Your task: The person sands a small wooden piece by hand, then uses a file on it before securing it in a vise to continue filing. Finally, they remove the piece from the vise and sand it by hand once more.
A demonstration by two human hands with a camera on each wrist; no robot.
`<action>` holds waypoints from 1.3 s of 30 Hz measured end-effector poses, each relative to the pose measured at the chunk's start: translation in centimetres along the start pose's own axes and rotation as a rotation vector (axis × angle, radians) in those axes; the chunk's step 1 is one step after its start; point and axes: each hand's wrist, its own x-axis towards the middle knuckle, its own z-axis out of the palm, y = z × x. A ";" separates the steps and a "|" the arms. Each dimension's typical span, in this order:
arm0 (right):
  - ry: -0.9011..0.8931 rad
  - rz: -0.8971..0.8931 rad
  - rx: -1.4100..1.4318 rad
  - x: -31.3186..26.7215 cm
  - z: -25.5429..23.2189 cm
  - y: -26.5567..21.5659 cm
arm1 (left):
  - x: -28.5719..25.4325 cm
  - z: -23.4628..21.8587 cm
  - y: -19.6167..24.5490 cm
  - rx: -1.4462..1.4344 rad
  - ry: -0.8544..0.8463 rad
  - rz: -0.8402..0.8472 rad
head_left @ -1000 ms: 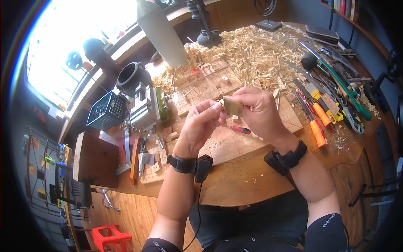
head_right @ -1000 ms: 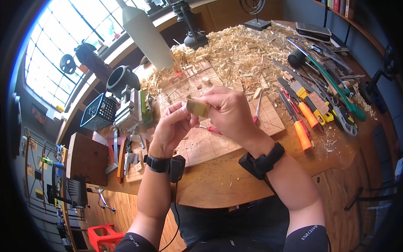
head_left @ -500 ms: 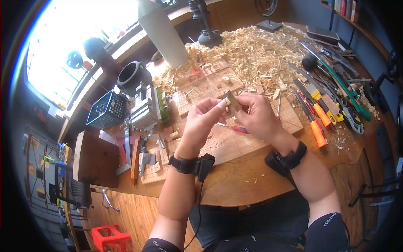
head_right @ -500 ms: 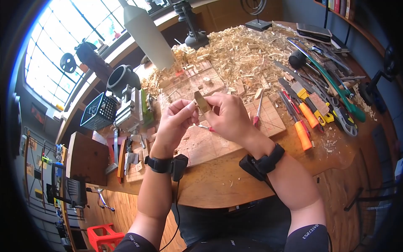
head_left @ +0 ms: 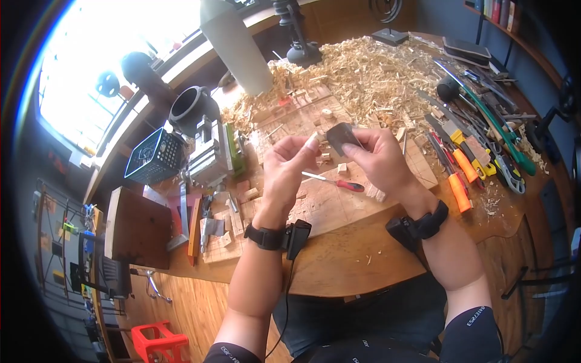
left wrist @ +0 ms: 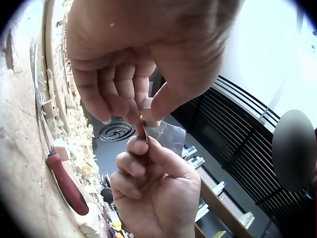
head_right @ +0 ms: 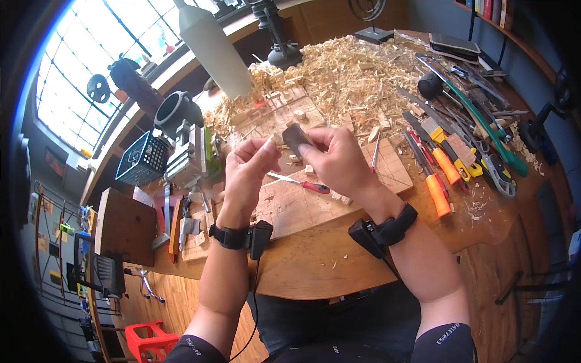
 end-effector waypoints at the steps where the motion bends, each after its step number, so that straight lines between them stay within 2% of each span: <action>1: 0.017 -0.028 0.022 0.2 -0.1 0.1 | 0.1 -0.2 -0.1 -0.047 0.022 0.041; 2: 0.011 -0.027 0.023 0.3 -0.3 0.1 | 0.1 -0.3 0.0 -0.047 0.028 0.041; 4: 0.002 0.012 -0.260 0.3 -0.6 -0.5 | 0.1 -0.4 0.2 -0.137 0.005 0.057; 5: -0.010 0.094 -0.491 0.0 -0.5 -2.3 | 0.0 -0.3 0.4 -0.139 0.005 0.047; 6: -0.014 0.096 -0.492 -0.1 -0.5 -2.2 | 0.0 -0.2 0.4 -0.141 0.008 0.045; 8: -0.253 0.193 -0.592 -0.2 -0.4 -2.0 | 0.0 -0.1 0.5 -0.184 0.014 0.029; 10: -0.295 0.177 -0.653 -0.6 0.0 -1.5 | -0.1 0.1 1.0 -0.221 0.026 0.017; 12: -0.366 -0.012 -0.661 -0.9 0.2 -1.0 | -0.2 -0.1 1.0 -0.261 0.041 0.006; 16: -0.439 -0.066 -0.664 -1.3 0.2 -1.6 | 0.1 -0.4 0.6 -0.283 0.041 0.030; 20: -0.397 -0.073 -0.719 -1.1 0.0 -1.1 | 0.2 -0.6 0.5 -0.279 0.040 0.031; 22: -0.333 0.056 -0.750 -1.0 0.0 -1.8 | 0.2 -0.6 0.5 -0.275 0.046 0.027; 25: -0.291 0.081 -0.847 -1.0 0.0 -2.2 | 0.3 -0.7 0.2 -0.279 0.034 0.020; 26: -0.289 0.079 -0.847 -1.0 -0.1 -2.3 | 0.3 -0.8 0.1 -0.287 0.017 0.017; 28: -0.311 0.063 -1.093 -1.2 -0.3 -2.4 | 0.3 -0.8 0.1 -0.311 -0.005 0.007; 31: -0.348 0.052 -1.157 -1.5 -0.4 -2.3 | 0.4 -0.8 -0.1 -0.346 -0.035 -0.018; 35: -0.310 0.004 -1.160 -1.3 -0.4 -1.5 | 0.4 -0.9 0.1 -0.394 -0.036 -0.042; 39: -0.106 0.060 -0.916 -0.4 -0.3 -2.3 | 0.5 -1.2 0.0 -0.426 0.030 -0.021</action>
